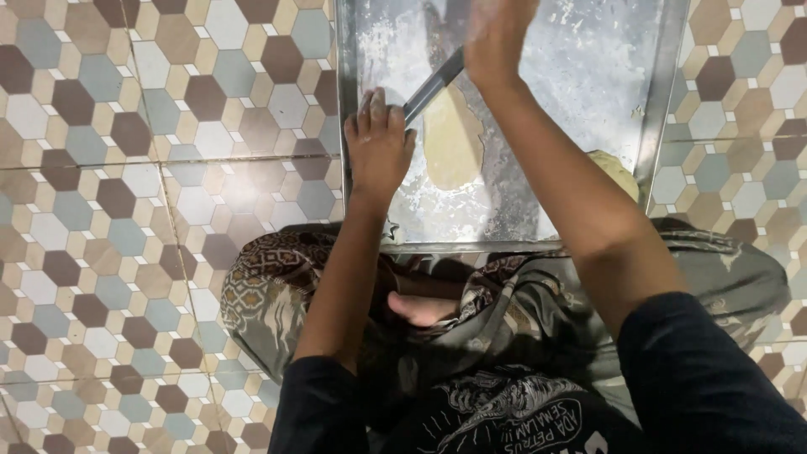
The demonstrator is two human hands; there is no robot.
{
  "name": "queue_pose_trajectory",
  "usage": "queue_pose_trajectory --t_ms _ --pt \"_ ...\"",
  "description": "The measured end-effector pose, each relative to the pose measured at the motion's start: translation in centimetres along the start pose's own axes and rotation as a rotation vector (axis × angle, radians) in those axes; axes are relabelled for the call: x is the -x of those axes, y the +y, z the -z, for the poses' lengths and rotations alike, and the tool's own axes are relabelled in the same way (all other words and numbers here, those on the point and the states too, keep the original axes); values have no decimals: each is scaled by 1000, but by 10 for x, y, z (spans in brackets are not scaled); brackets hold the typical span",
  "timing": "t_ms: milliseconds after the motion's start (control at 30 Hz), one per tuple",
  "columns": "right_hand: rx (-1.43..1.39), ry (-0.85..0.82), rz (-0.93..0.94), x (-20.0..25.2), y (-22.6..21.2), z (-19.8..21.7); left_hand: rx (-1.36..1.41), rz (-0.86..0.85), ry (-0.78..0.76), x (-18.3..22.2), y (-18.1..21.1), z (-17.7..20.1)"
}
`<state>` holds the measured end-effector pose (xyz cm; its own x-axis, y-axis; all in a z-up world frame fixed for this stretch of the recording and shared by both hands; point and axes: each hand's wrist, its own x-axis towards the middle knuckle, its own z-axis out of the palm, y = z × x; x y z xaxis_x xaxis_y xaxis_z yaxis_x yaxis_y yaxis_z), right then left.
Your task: Cutting star-shaped cookies from dough on a floured tray while sitting on the floor.
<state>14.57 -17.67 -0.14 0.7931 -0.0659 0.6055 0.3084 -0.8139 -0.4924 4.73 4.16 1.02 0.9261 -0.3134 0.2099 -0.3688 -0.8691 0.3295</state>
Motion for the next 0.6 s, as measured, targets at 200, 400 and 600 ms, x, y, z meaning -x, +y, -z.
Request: queue_pose_trajectory --t_ms 200,400,600 --pt "-62 -17 -270 64 -53 124 -127 34 152 7 -2 -10" --pt "-66 -172 -124 159 -64 195 -147 96 194 5 -2 8" --pt "48 -335 -226 168 -77 205 130 -88 -199 47 22 5"
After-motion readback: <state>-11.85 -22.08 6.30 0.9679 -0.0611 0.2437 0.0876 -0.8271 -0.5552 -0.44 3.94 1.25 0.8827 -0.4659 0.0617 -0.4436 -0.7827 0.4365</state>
